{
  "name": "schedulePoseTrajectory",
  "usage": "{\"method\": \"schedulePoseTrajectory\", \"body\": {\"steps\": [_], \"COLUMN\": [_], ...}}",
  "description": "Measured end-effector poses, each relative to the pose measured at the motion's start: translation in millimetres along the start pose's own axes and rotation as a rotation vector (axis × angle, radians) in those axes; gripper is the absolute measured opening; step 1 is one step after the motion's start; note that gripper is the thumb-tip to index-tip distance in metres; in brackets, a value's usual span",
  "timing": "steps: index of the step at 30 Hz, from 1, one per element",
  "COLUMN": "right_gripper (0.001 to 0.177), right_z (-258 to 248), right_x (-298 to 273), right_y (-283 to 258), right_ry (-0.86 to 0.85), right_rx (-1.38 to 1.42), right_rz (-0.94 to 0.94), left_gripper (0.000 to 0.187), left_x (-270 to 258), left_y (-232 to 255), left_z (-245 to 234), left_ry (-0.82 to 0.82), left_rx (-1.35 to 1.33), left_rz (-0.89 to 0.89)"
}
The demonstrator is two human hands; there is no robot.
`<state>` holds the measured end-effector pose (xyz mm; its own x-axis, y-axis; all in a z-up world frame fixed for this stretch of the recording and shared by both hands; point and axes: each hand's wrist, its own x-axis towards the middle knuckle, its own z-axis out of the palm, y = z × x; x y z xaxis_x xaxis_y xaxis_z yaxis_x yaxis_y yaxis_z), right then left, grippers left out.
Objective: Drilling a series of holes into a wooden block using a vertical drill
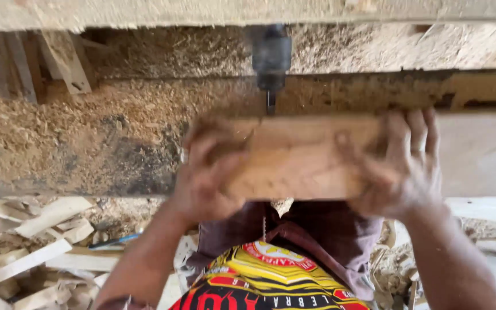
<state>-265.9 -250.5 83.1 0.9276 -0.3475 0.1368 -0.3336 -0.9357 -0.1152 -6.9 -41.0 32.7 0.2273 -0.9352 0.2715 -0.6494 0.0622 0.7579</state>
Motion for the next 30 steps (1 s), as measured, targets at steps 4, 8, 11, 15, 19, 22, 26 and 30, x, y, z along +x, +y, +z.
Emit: {"method": "schedulePoseTrajectory", "body": {"steps": [4,8,11,15,19,22,26,30], "right_gripper": [0.078,0.086,0.092,0.071,0.095,0.087,0.086,0.075], "right_z": [3,2,-1,1,4,10,-2,4], "right_x": [-10,13,25,11,-5,9,26,3], "right_y": [-10,0,4,-9,-8,7,9,3], "right_ry": [-0.060,-0.112,-0.123,-0.037,-0.121,-0.058,-0.087,-0.084], "right_rx": [0.037,0.062,0.063,0.058,0.048,0.041,0.037,0.017], "right_rz": [0.024,0.067,0.097,0.046,0.046,-0.010,0.076,0.047], "left_gripper": [0.061,0.063,0.065,0.037,0.056,0.040,0.073,0.050], "left_x": [-20,16,31,0,-13,16,36,7], "left_y": [10,-12,-16,-3,7,-11,-21,-3], "left_z": [-7,-18,-29,-17,-11,-8,-25,-20], "left_ry": [-0.035,-0.038,-0.048,0.053,-0.071,0.079,-0.041,-0.017], "left_rx": [-0.032,0.010,0.024,-0.014,-0.001,-0.017,0.026,0.037], "left_rz": [-0.143,-0.042,-0.044,0.030,-0.191,0.039,-0.011,0.018]}}
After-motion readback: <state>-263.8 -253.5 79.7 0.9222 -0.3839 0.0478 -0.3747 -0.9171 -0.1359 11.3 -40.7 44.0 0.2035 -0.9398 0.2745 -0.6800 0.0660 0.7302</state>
